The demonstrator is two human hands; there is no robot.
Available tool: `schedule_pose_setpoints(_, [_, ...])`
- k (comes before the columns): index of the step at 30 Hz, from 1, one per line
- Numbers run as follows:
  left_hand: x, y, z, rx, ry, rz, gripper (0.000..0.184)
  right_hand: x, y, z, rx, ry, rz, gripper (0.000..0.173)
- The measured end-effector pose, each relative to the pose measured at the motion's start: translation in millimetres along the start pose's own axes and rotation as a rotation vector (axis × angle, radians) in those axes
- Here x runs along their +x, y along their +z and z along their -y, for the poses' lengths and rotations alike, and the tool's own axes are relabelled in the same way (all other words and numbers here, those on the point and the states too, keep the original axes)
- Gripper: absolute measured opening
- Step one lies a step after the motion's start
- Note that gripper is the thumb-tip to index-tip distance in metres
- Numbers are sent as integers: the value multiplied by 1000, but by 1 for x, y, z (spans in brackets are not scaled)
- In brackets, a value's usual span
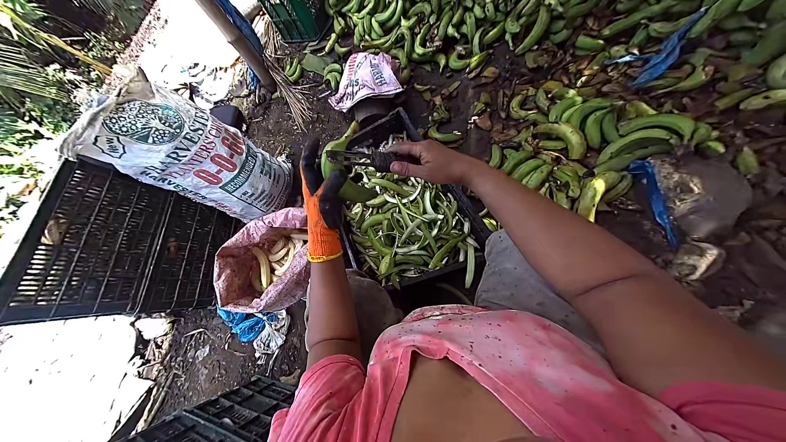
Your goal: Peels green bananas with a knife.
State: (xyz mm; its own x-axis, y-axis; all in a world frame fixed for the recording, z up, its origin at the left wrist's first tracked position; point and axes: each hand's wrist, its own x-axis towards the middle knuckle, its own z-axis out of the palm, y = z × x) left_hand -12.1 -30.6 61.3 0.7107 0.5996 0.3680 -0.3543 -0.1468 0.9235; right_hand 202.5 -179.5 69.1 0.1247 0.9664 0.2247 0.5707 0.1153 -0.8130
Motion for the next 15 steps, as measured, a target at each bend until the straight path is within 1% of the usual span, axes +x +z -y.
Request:
schedule_pose_setpoints(2, [-4, 3, 14, -131, -66, 90, 79, 0, 1, -5, -16, 62, 23, 48])
schedule_pose_setpoints(3, [-4, 4, 22, -219, -86, 115, 77, 0, 0, -5, -22, 88, 42, 47])
schedule_pose_setpoints(5, [-4, 3, 37, -343, -120, 118, 65, 1, 0, -4, -33, 125, 93, 44])
schedule_pose_setpoints(6, [-4, 4, 42, -389, -144, 90, 57, 1, 1, -4, -40, 135, 117, 43])
schedule_pose_setpoints(7, [-4, 4, 46, -434, -170, 73, 52, 2, 2, -2, -28, 155, 140, 42])
schedule_pose_setpoints(9, [-4, 0, 52, -558, -194, 98, 47, 2, 2, 2, -8, 193, 172, 42])
schedule_pose_setpoints(11, [0, -3, 55, -713, -198, 119, 50, 3, 0, 3, 13, 213, 199, 42])
schedule_pose_setpoints(12, [5, -3, 55, -779, -194, 107, 55, 3, -1, 2, 19, 211, 210, 41])
schedule_pose_setpoints(13, [9, -3, 55, -812, -193, 107, 58, 4, -1, 0, 20, 201, 223, 40])
schedule_pose_setpoints(15, [11, -5, 54, -805, -178, 140, 57, 5, -4, 0, 13, 189, 245, 39])
